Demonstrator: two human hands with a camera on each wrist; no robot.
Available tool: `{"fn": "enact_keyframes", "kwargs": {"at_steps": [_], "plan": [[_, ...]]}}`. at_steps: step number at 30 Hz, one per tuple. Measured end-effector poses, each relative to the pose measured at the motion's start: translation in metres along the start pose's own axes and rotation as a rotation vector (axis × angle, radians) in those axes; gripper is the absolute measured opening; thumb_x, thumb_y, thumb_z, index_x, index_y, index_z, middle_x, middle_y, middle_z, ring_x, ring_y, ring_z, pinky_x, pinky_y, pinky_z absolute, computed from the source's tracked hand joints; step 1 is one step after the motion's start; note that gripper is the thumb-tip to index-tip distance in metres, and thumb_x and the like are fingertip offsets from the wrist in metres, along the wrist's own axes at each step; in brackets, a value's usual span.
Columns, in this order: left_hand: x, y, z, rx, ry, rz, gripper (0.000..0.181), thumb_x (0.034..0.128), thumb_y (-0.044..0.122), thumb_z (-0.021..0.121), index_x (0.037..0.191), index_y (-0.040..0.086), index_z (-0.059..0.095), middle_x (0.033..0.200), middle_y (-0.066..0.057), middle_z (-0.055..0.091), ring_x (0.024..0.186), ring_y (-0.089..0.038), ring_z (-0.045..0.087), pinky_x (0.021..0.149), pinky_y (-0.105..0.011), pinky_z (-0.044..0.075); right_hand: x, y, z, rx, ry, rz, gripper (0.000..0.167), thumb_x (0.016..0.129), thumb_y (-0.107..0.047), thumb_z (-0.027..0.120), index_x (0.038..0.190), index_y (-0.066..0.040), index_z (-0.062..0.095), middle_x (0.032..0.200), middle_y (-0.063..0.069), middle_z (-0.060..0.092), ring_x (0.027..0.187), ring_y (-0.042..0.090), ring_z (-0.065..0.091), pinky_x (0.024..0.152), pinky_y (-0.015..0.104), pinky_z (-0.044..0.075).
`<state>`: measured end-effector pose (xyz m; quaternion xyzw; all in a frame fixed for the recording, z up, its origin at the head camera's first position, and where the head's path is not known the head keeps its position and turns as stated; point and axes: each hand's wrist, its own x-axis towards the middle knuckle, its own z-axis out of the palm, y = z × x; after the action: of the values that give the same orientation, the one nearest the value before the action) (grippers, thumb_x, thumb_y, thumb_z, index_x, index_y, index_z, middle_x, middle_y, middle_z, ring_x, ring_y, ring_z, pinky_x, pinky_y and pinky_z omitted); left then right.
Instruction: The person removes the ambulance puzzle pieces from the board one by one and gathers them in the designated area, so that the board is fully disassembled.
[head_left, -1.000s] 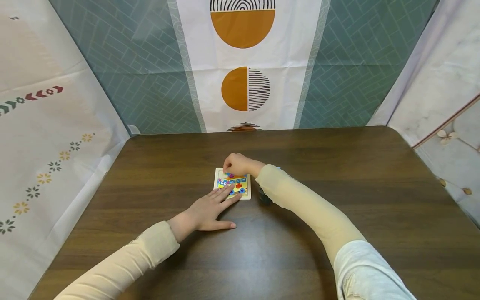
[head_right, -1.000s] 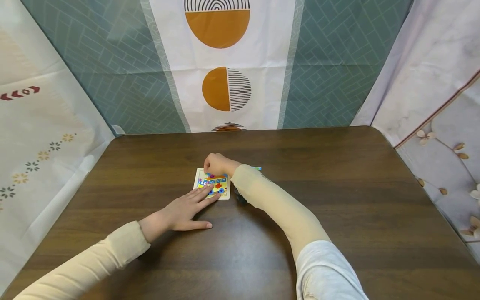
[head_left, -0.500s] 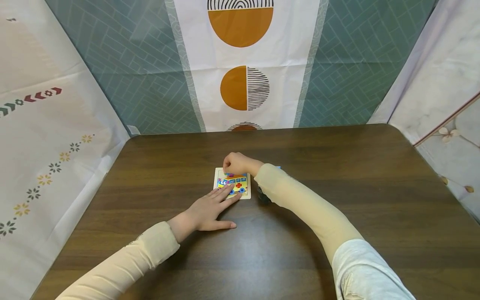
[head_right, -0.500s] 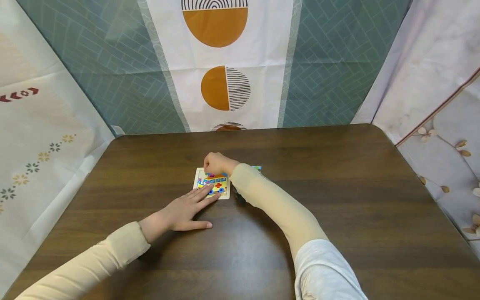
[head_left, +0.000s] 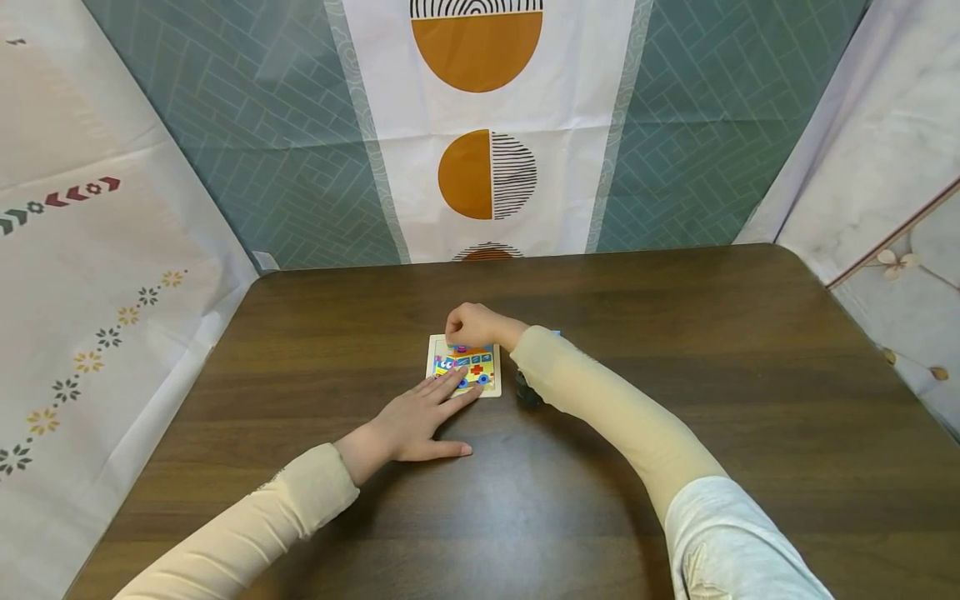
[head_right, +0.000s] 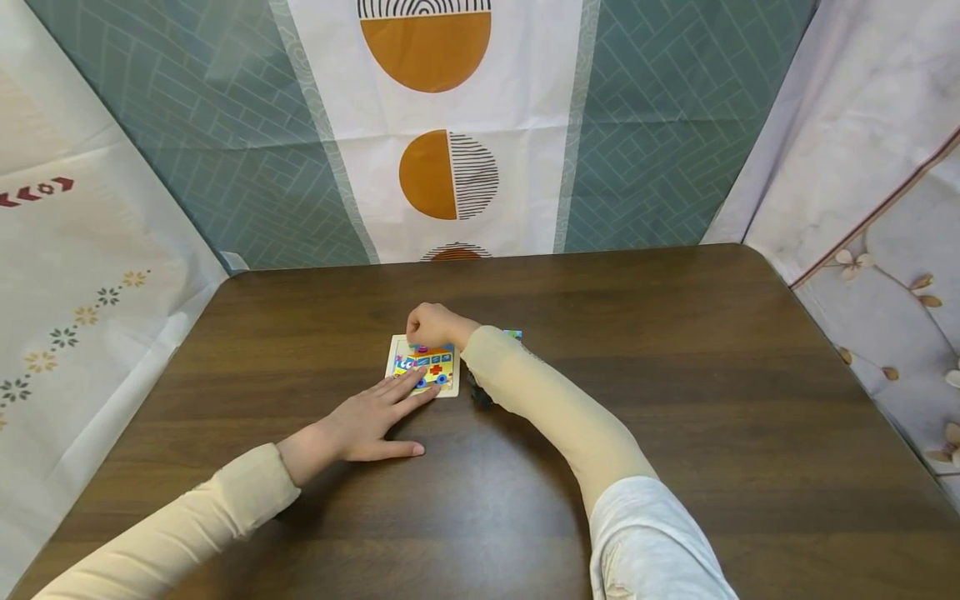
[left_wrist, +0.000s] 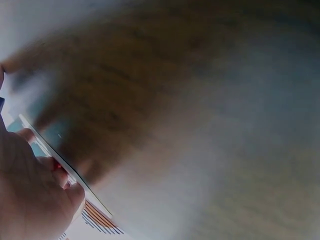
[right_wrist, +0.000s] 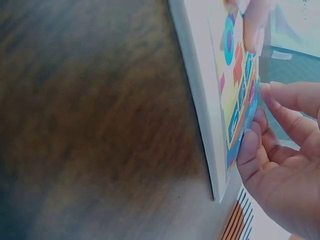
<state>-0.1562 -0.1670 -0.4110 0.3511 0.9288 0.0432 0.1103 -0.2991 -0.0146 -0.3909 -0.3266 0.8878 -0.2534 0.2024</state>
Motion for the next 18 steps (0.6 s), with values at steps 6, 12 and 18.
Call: {"fn": "enact_keyframes", "kwargs": {"at_steps": [6, 12, 18], "plan": [[0.0008, -0.0001, -0.0016, 0.003, 0.004, -0.011, 0.081, 0.0877, 0.064, 0.05, 0.152, 0.02, 0.025, 0.159, -0.013, 0.012, 0.146, -0.028, 0.016, 0.116, -0.045, 0.022, 0.0014, 0.001, -0.001, 0.019, 0.004, 0.0, 0.019, 0.087, -0.001, 0.057, 0.103, 0.0, 0.067, 0.097, 0.01, 0.064, 0.083, 0.015, 0.053, 0.082, 0.025, 0.047], [0.0025, 0.0016, -0.0036, -0.002, -0.002, -0.033, 0.081, 0.0879, 0.064, 0.049, 0.152, 0.021, 0.026, 0.159, -0.011, 0.014, 0.146, -0.026, 0.017, 0.115, -0.046, 0.024, 0.0018, 0.0027, -0.0015, 0.042, -0.003, 0.001, 0.023, 0.085, 0.004, 0.054, 0.103, 0.001, 0.068, 0.102, 0.012, 0.066, 0.088, 0.017, 0.055, 0.087, 0.027, 0.048], [0.0053, 0.0078, -0.0064, -0.006, -0.034, -0.071, 0.085, 0.0881, 0.065, 0.048, 0.153, 0.017, 0.021, 0.159, -0.013, 0.014, 0.146, -0.028, 0.018, 0.114, -0.049, 0.025, 0.0009, 0.0054, -0.0011, 0.086, 0.005, 0.012, 0.026, 0.084, 0.008, 0.053, 0.101, 0.0, 0.07, 0.101, 0.011, 0.067, 0.087, 0.017, 0.056, 0.084, 0.026, 0.049]]}}
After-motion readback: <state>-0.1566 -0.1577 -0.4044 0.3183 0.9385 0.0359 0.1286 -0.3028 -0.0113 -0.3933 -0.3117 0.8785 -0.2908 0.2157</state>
